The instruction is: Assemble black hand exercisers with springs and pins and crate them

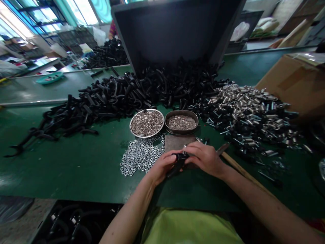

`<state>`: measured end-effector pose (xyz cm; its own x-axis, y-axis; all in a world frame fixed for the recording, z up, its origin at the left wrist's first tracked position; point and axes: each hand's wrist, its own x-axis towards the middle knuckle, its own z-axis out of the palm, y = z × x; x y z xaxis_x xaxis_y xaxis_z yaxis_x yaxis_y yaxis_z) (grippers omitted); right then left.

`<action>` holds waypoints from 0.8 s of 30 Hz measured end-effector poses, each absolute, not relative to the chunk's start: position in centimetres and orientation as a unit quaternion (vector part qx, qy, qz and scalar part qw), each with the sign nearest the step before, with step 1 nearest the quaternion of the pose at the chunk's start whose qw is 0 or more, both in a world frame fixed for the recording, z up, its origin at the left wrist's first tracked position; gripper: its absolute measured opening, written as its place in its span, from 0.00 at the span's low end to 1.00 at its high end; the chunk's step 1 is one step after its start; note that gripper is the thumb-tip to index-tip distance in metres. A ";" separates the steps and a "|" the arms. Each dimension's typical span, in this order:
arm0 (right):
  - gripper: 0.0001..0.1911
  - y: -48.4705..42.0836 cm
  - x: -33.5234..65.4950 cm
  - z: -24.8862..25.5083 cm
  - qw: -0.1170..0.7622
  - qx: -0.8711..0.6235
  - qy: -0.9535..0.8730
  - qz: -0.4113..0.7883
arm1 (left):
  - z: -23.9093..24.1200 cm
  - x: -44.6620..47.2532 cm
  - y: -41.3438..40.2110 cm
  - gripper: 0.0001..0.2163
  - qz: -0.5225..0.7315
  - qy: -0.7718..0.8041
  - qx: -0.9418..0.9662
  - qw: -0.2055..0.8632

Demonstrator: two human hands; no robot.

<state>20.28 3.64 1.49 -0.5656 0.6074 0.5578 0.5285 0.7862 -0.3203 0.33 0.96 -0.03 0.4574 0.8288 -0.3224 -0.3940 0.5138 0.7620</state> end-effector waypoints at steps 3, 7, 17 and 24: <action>0.12 5.4 20.8 1.4 0.236 -0.236 -0.941 -0.063 | 0.2 -0.3 2.7 0.20 0.346 0.371 0.450 0.735; 0.14 7.1 21.0 -0.1 0.158 -0.200 -0.960 -0.113 | 0.0 -0.1 3.8 0.26 0.304 0.435 0.637 0.559; 0.15 4.3 23.6 -1.3 0.171 -0.298 -0.935 -0.088 | -2.4 1.4 1.2 0.28 0.217 0.509 0.804 0.219; 0.18 -3.1 31.2 -2.4 0.054 -0.650 -0.749 -0.116 | -2.3 1.5 1.5 0.26 0.209 0.550 0.786 0.191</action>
<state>31.20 -3.14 -2.41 -0.1495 0.9611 0.2323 0.9863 0.1284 0.1035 1.49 1.51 -2.29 0.3079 0.9442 0.1171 0.7845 -0.3216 0.5302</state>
